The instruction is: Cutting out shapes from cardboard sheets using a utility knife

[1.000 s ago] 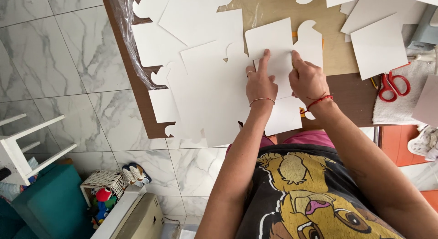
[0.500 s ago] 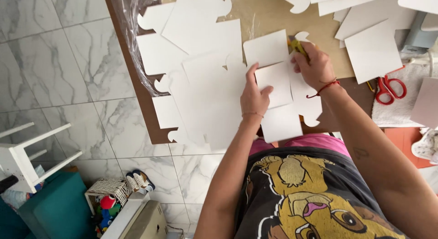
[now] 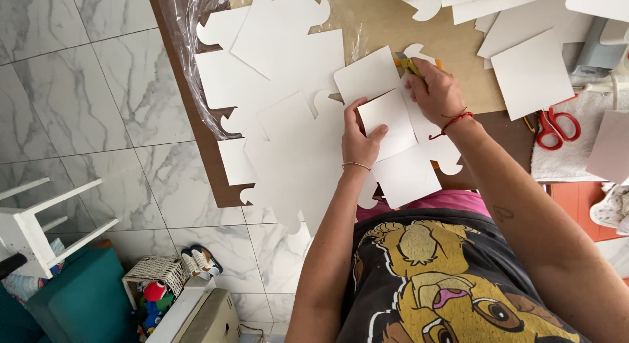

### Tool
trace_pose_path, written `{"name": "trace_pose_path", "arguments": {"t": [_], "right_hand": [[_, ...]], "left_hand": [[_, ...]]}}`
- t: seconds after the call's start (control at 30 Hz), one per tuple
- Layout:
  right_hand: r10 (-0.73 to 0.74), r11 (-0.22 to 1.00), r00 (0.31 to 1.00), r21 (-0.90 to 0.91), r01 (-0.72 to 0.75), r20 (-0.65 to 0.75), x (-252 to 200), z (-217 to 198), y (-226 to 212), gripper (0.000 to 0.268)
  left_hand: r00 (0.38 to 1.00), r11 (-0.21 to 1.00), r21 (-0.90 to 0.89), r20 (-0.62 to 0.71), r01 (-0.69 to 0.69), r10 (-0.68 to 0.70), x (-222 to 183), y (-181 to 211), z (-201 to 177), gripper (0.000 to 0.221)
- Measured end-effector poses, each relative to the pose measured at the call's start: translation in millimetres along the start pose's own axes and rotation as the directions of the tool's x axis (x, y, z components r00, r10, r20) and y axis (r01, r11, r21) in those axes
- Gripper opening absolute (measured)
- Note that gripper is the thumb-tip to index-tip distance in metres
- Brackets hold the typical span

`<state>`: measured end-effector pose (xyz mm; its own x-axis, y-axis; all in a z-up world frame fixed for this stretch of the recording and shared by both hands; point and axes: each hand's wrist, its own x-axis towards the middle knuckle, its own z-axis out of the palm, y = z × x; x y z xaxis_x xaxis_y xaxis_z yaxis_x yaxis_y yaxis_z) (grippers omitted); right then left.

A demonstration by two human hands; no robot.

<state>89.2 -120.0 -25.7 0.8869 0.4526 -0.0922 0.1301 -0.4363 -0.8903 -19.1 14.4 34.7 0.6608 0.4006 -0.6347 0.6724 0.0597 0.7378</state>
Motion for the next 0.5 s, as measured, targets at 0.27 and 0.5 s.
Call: {"name": "trace_pose_path", "arguments": {"t": [0.27,0.5], "right_hand": [[-0.064,0.998,0.998,-0.028,0.064,-0.010,0,2,13,0.025],[-0.001,1.000,1.000,-0.021,0.001,-0.004,0,2,6,0.026]], "left_hand": [[0.997,0.991,0.120,-0.023,-0.066,0.069,18,-42,11,0.044],[0.996,0.986,0.150,-0.038,-0.068,0.075,18,-44,13,0.033]]}}
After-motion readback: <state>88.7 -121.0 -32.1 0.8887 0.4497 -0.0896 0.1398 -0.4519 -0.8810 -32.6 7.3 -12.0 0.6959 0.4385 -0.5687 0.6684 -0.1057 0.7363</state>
